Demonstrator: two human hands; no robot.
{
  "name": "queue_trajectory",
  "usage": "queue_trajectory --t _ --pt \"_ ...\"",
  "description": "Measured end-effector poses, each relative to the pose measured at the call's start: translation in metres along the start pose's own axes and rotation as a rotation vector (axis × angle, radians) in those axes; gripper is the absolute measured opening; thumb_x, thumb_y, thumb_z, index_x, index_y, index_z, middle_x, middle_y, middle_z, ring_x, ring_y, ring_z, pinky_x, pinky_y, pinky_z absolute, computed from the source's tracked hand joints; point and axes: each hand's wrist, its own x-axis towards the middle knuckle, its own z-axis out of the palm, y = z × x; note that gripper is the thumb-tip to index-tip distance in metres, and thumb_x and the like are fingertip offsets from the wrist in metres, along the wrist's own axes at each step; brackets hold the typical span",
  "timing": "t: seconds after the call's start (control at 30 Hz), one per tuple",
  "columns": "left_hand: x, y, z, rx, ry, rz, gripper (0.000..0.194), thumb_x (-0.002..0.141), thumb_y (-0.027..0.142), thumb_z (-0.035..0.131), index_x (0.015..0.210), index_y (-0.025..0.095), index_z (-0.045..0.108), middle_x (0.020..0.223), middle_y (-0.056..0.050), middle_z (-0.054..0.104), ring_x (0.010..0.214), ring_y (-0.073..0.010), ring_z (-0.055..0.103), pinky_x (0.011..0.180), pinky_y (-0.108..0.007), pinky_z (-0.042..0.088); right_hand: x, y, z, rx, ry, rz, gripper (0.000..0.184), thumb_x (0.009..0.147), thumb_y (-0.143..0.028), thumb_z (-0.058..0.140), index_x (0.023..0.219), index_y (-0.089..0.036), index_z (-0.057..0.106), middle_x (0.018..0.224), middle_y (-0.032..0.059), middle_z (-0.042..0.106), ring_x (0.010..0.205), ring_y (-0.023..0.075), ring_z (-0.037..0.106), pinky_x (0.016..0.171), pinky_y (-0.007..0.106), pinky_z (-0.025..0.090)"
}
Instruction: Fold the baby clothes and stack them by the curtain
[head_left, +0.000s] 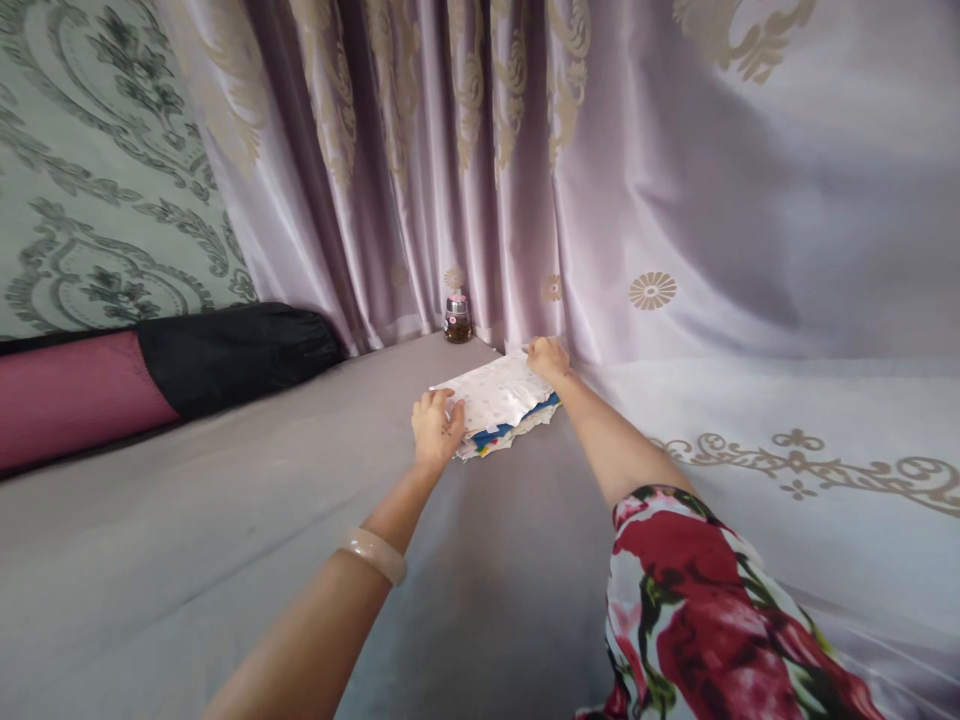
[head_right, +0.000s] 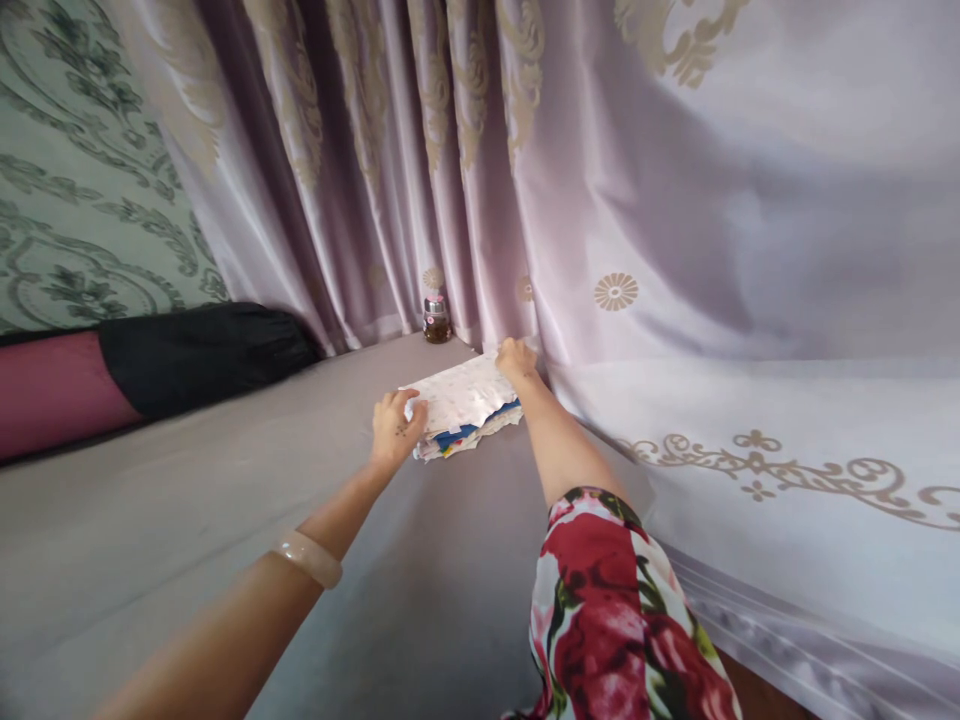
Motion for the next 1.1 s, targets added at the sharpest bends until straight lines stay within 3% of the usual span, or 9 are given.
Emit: queue_trajectory --t 0.13,0.3,0.43,0.73,0.9,1.0,1.1 --pt "-0.013 0.017 0.003 0.199 -0.153 0.253 0.04 0.097 0.033 0.038 0.131 0.023 0.057 0.145 -0.008 0.048 0.137 -0.0277 0.037 0.111 -0.046 0.033 -0.005 -0.007 0.011 0.009 -0.082 -0.142 0.04 0.099 -0.036 0.032 0.126 -0.025 0.059 0.133 0.0093 0.059 0.124 0.0258 0.052 0.102 0.04 0.04" --pt "-0.025 0.019 0.012 0.381 -0.335 0.35 0.05 0.099 0.044 0.03 0.146 0.03 0.04 0.157 -0.009 0.03 0.146 -0.0327 0.021 0.115 -0.057 0.02 -0.01 -0.005 0.03 0.021 -0.164 -0.219 0.054 0.1 -0.048 0.017 0.144 -0.029 0.041 0.158 0.0042 0.028 0.144 0.027 0.024 0.114 0.052 0.021" --pt "-0.028 0.015 0.017 0.402 -0.335 0.372 0.049 0.099 0.046 0.031 0.147 0.037 0.036 0.159 -0.007 0.027 0.146 -0.0339 0.02 0.114 -0.059 0.021 -0.01 -0.001 0.04 0.065 -0.204 -0.178 0.061 0.098 -0.055 0.013 0.15 -0.03 0.03 0.162 0.0039 0.015 0.146 0.0298 0.016 0.115 0.058 0.016" --pt "-0.031 0.012 0.021 0.324 -0.345 0.362 0.049 0.099 0.047 0.033 0.146 0.036 0.038 0.16 -0.009 0.023 0.147 -0.0336 0.016 0.113 -0.054 0.027 -0.01 -0.003 0.041 0.043 -0.208 -0.145 0.059 0.096 -0.053 0.018 0.148 -0.031 0.034 0.16 0.0022 0.021 0.144 0.0304 0.022 0.113 0.056 0.022" --pt "-0.039 -0.01 -0.011 0.317 -0.407 0.356 0.052 0.099 0.049 0.026 0.149 0.034 0.031 0.159 -0.009 0.024 0.146 -0.0282 0.021 0.114 -0.051 0.028 -0.01 -0.001 0.035 0.026 -0.232 -0.155 0.06 0.096 -0.054 0.016 0.15 -0.03 0.031 0.161 0.0026 0.019 0.145 0.0289 0.019 0.114 0.056 0.021" --pt "-0.053 -0.051 -0.047 0.394 -0.364 0.245 0.055 0.099 0.05 0.023 0.149 0.029 0.033 0.157 -0.011 0.029 0.144 -0.0266 0.028 0.114 -0.049 0.028 -0.01 -0.004 0.026 -0.002 -0.27 -0.162 0.062 0.097 -0.054 0.016 0.151 -0.027 0.028 0.161 0.0048 0.017 0.146 0.0296 0.016 0.115 0.056 0.018" --pt "-0.072 -0.107 -0.092 0.508 -0.312 0.118 0.056 0.098 0.047 0.023 0.146 0.022 0.04 0.154 -0.013 0.036 0.142 -0.0268 0.032 0.113 -0.048 0.029 -0.013 -0.017 0.021 -0.024 -0.236 -0.211 0.061 0.098 -0.049 0.016 0.151 -0.024 0.029 0.161 0.0067 0.019 0.147 0.0283 0.013 0.116 0.056 0.011"
